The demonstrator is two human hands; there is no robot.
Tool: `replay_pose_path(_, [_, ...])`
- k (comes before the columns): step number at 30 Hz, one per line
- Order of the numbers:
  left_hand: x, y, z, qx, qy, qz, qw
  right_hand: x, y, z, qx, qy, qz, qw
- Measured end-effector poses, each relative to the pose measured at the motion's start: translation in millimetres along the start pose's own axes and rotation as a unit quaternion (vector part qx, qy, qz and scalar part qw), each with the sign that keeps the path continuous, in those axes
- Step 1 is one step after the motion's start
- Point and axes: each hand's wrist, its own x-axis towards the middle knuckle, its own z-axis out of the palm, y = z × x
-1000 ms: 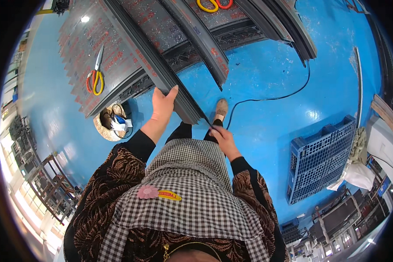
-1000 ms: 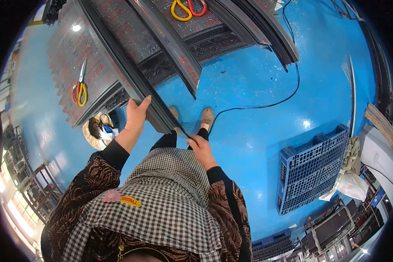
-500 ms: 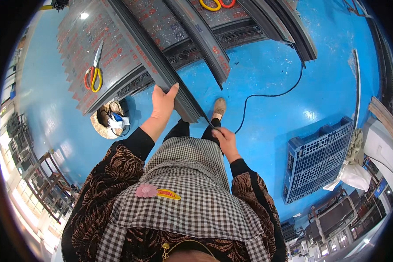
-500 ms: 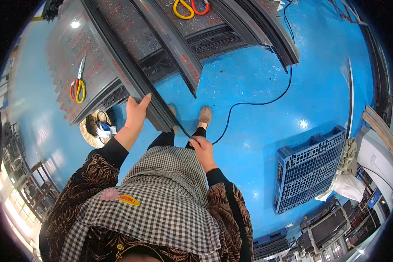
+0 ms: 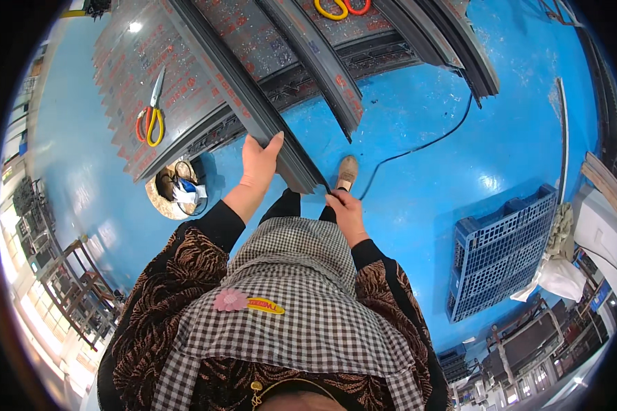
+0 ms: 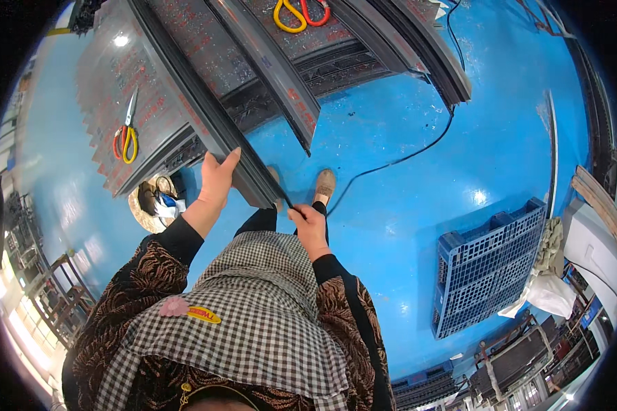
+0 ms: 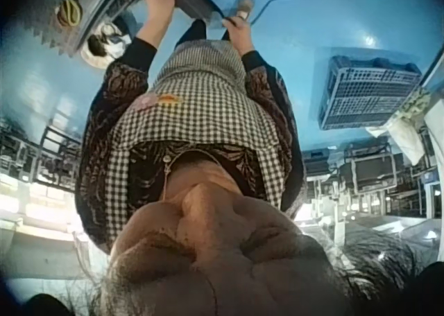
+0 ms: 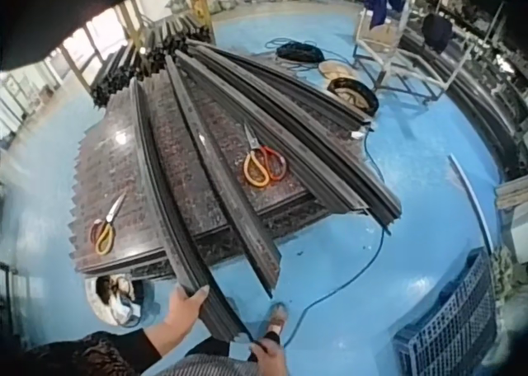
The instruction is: Organizing and trimming seals on long metal profiles on a fabrication floor.
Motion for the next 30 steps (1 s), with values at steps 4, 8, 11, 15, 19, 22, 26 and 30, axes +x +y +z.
replay_pose_path(4, [0.4,-1.6,-1.4,-0.006,-0.006,-0.010,1.000,-5.8,1.9,-1.5,0.059,0.019,0.008,0.998])
replay_pose_path(8, [10.0,-15.3,-1.0,0.022,-0.002,0.030,0.999,4.8,-2.2,-3.7,-0.020,0.014,-0.014,1.000])
replay_pose_path(11, [9.7,-11.1,-1.1,0.008,-0.001,0.024,1.000,9.2,-8.0,1.0,-0.004,0.016,-0.015,1.000])
replay_pose_path(15, [3.4,0.9,-5.4,0.021,0.014,0.030,0.999,-2.8,4.1,-16.2,-0.043,-0.012,-0.039,0.998])
replay_pose_path(19, [13.3,-24.3,1.7,0.057,0.040,0.108,0.992,4.7,-0.5,-11.8,-0.046,0.021,-0.039,0.998])
replay_pose_path(22, [20.2,-37.5,5.1,0.067,0.038,0.095,0.993,20.0,-11.3,3.3,0.003,0.016,-0.056,0.998])
replay_pose_path(26, [16.1,-38.1,-1.9,0.054,0.043,0.085,0.994,-4.8,4.5,-18.2,-0.033,-0.003,-0.042,0.999])
replay_pose_path(30, [11.0,-26.9,-0.2,0.034,0.020,0.059,0.997,4.1,5.5,-15.5,-0.011,0.005,-0.022,1.000])
